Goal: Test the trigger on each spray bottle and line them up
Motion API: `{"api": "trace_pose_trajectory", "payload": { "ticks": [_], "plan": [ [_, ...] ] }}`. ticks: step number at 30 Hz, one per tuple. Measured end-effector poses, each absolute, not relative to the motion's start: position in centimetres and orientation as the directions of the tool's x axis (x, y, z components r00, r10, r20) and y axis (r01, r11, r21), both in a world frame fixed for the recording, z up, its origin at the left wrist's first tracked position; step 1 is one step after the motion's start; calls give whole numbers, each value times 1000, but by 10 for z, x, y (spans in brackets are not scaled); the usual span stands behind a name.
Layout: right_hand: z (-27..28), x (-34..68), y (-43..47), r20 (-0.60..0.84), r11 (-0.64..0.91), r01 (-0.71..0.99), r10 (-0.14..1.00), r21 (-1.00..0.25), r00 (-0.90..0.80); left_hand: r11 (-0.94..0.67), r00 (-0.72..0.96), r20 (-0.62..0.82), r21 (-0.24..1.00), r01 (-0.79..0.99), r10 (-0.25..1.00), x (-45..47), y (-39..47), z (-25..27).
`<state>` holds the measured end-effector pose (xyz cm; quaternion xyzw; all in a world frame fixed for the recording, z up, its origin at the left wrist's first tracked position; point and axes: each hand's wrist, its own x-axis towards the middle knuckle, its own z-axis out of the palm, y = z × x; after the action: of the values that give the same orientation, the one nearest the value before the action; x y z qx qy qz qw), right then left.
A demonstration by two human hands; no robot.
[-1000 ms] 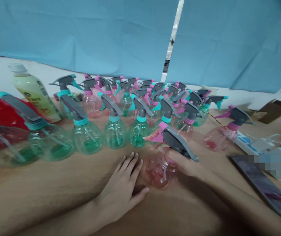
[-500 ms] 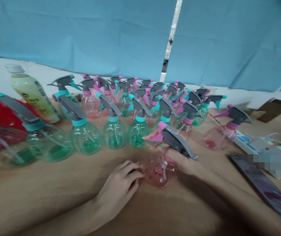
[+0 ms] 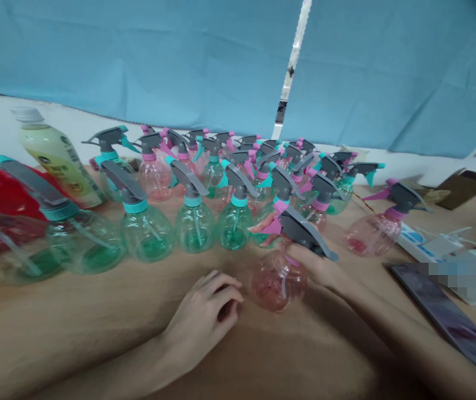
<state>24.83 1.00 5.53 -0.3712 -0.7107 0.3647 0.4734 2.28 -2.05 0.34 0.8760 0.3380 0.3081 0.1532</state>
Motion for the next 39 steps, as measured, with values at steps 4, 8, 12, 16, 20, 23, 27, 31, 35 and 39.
{"api": "trace_pose_trajectory", "payload": {
  "ticks": [4, 8, 12, 16, 20, 23, 27, 31, 35, 39],
  "plan": [
    [52, 249, 13, 425, 480, 140, 855, -866, -297, -730, 577, 451, 480, 487, 681, 23, -19, 1],
    [50, 248, 13, 428, 474, 94, 850, -875, -306, -728, 583, 443, 500, 470, 681, 23, -20, 4],
    [50, 247, 13, 412, 452, 74, 860, -889, -302, -741, 617, 428, 501, 446, 660, 23, -20, 8],
    [50, 246, 12, 426, 461, 59, 856, -886, -291, -760, 626, 446, 488, 429, 640, 22, -19, 4],
    [49, 246, 12, 429, 461, 55, 858, -886, -284, -765, 614, 468, 487, 421, 635, 21, -19, 0],
    [52, 246, 11, 425, 460, 94, 868, -883, -255, -759, 614, 456, 486, 434, 644, 21, -19, 0],
    [58, 246, 8, 434, 483, 154, 860, -862, -267, -753, 603, 460, 490, 440, 652, 22, -19, 2],
    [57, 248, 7, 425, 484, 130, 847, -866, -320, -737, 601, 442, 514, 440, 667, 23, -21, 4],
    [53, 247, 9, 438, 473, 41, 842, -880, -315, -738, 625, 421, 530, 418, 657, 23, -22, 8],
    [55, 243, 9, 485, 514, 6, 813, -858, -324, -731, 638, 400, 544, 412, 658, 23, -21, 10]
  ]
}}
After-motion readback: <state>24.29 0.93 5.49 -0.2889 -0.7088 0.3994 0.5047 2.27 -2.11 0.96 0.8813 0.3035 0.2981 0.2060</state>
